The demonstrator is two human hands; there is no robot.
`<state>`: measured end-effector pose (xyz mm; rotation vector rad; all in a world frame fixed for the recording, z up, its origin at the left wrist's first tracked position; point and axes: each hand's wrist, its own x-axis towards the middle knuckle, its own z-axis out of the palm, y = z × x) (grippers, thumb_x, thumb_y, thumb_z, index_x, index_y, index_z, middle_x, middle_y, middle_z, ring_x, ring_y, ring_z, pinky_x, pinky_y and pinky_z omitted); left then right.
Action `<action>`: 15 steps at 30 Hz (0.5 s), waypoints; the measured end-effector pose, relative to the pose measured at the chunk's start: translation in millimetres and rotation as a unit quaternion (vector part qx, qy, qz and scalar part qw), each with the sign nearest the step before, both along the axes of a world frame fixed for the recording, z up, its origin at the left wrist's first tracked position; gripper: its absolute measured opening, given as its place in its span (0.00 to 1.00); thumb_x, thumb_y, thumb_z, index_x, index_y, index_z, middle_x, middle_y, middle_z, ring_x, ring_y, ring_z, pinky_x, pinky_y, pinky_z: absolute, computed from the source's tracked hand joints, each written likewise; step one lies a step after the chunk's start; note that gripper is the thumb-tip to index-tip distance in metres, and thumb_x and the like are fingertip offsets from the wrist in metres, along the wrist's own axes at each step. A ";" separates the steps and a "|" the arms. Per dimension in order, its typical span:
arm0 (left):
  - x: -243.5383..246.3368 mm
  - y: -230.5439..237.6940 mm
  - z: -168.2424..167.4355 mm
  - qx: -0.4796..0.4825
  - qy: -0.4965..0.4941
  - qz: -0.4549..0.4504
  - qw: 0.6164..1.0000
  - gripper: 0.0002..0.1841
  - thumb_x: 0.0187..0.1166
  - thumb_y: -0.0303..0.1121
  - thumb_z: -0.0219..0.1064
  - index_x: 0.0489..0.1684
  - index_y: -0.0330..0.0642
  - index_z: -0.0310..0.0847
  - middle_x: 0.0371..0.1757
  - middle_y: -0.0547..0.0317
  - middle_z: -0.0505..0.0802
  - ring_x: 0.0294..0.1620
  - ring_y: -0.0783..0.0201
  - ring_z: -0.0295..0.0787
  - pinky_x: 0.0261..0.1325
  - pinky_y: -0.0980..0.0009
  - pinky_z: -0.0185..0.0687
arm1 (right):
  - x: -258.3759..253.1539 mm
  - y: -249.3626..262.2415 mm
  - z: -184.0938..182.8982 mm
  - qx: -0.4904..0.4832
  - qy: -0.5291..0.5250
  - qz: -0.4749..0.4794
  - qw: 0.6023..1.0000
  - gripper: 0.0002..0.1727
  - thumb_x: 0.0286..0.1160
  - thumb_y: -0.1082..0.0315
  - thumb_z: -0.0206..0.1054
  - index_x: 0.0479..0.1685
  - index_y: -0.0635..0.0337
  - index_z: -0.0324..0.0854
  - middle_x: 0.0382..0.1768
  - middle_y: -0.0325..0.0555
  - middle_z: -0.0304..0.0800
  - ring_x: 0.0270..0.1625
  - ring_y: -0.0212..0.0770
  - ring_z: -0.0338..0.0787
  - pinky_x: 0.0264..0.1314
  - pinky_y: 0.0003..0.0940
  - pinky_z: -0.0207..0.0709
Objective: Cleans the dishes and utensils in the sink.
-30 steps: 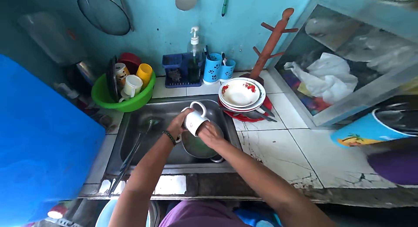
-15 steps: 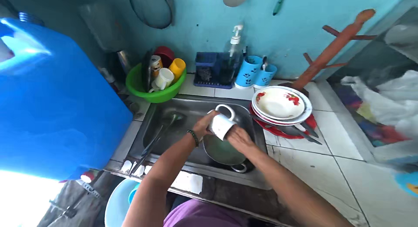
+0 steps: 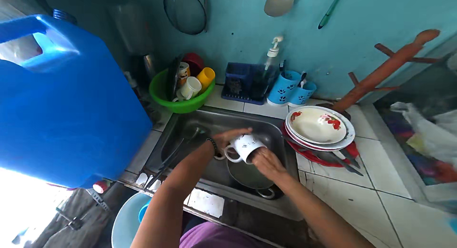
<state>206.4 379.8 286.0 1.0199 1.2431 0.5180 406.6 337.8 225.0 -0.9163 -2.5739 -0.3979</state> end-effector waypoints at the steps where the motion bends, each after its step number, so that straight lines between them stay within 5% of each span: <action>1: 6.3 -2.7 2.3 0.013 0.020 0.025 0.999 0.30 0.83 0.60 0.61 0.61 0.39 0.82 0.51 0.50 0.89 0.46 0.61 0.85 0.49 0.63 0.83 | -6.9 -4.6 0.9 -0.024 0.010 -0.039 0.999 0.10 0.69 0.86 0.64 0.40 0.72 0.90 0.44 0.64 0.95 0.54 0.64 0.94 0.62 0.55 0.85; 3: 18.7 -8.1 2.8 0.057 0.009 0.093 0.994 0.28 0.82 0.54 0.66 0.60 0.34 0.82 0.52 0.45 0.88 0.49 0.57 0.84 0.54 0.59 0.81 | -28.8 -20.3 15.3 -0.205 0.124 -0.138 0.961 0.15 0.74 0.84 0.59 0.56 0.85 0.83 0.60 0.79 0.87 0.70 0.72 0.85 0.77 0.60 0.73; 4: 23.9 -9.2 2.7 0.079 -0.013 0.124 0.989 0.26 0.81 0.51 0.68 0.57 0.33 0.82 0.50 0.46 0.89 0.48 0.58 0.85 0.53 0.59 0.82 | -40.1 -25.3 25.2 -0.321 0.237 -0.176 0.900 0.21 0.74 0.84 0.58 0.65 0.88 0.76 0.68 0.79 0.81 0.78 0.66 0.79 0.84 0.53 0.67; 5: 27.6 -9.5 1.1 0.098 -0.036 0.146 0.984 0.24 0.80 0.48 0.70 0.56 0.32 0.82 0.47 0.46 0.90 0.47 0.59 0.85 0.54 0.60 0.82 | -50.9 -27.1 31.6 -0.397 0.386 -0.189 0.811 0.25 0.72 0.86 0.59 0.70 0.87 0.71 0.69 0.73 0.81 0.75 0.53 0.81 0.80 0.40 0.72; 7: 32.0 -10.0 -6.1 0.135 -0.081 0.170 0.973 0.19 0.80 0.42 0.71 0.55 0.33 0.83 0.41 0.51 0.90 0.40 0.63 0.85 0.49 0.64 0.83 | -66.2 -24.5 45.3 -0.462 0.613 -0.184 0.614 0.32 0.56 0.94 0.59 0.68 0.76 0.67 0.54 0.55 0.81 0.51 0.34 0.85 0.47 0.28 0.81; 8: 31.9 -10.2 -9.4 0.142 -0.107 0.167 0.970 0.18 0.82 0.40 0.69 0.56 0.32 0.81 0.40 0.52 0.90 0.39 0.65 0.86 0.48 0.66 0.83 | -66.8 -22.7 51.3 -0.468 0.638 -0.184 0.583 0.35 0.51 0.96 0.59 0.68 0.75 0.67 0.54 0.55 0.80 0.50 0.35 0.84 0.46 0.30 0.81; 9: 30.4 -10.5 -11.4 0.136 -0.131 0.151 0.970 0.18 0.86 0.41 0.65 0.60 0.33 0.79 0.41 0.54 0.89 0.39 0.66 0.86 0.48 0.68 0.84 | -63.1 -21.5 52.2 -0.463 0.611 -0.190 0.613 0.34 0.51 0.94 0.60 0.68 0.78 0.69 0.57 0.59 0.82 0.56 0.38 0.85 0.55 0.32 0.82; 11: 23.2 -9.2 -11.0 0.084 -0.151 0.100 0.980 0.25 0.91 0.51 0.53 0.68 0.37 0.75 0.49 0.52 0.88 0.47 0.63 0.85 0.55 0.65 0.82 | -46.7 -22.8 47.3 -0.395 0.430 -0.175 0.793 0.20 0.68 0.87 0.61 0.61 0.86 0.78 0.62 0.73 0.86 0.70 0.55 0.85 0.76 0.45 0.74; 13: 19.3 -7.0 -4.9 0.010 -0.144 0.105 0.984 0.32 0.88 0.61 0.50 0.72 0.41 0.73 0.56 0.47 0.88 0.51 0.56 0.86 0.54 0.59 0.84 | -22.2 -14.6 32.1 -0.196 0.199 -0.073 0.957 0.15 0.65 0.89 0.59 0.48 0.81 0.87 0.55 0.73 0.91 0.67 0.69 0.87 0.77 0.60 0.74; 15: 20.2 -9.0 -0.3 -0.006 -0.112 0.134 0.985 0.30 0.86 0.62 0.54 0.66 0.43 0.78 0.52 0.48 0.89 0.48 0.56 0.88 0.48 0.61 0.85 | -6.2 -2.0 20.2 -0.052 0.033 -0.015 0.998 0.15 0.68 0.88 0.62 0.45 0.69 0.91 0.51 0.62 0.94 0.62 0.64 0.91 0.69 0.57 0.81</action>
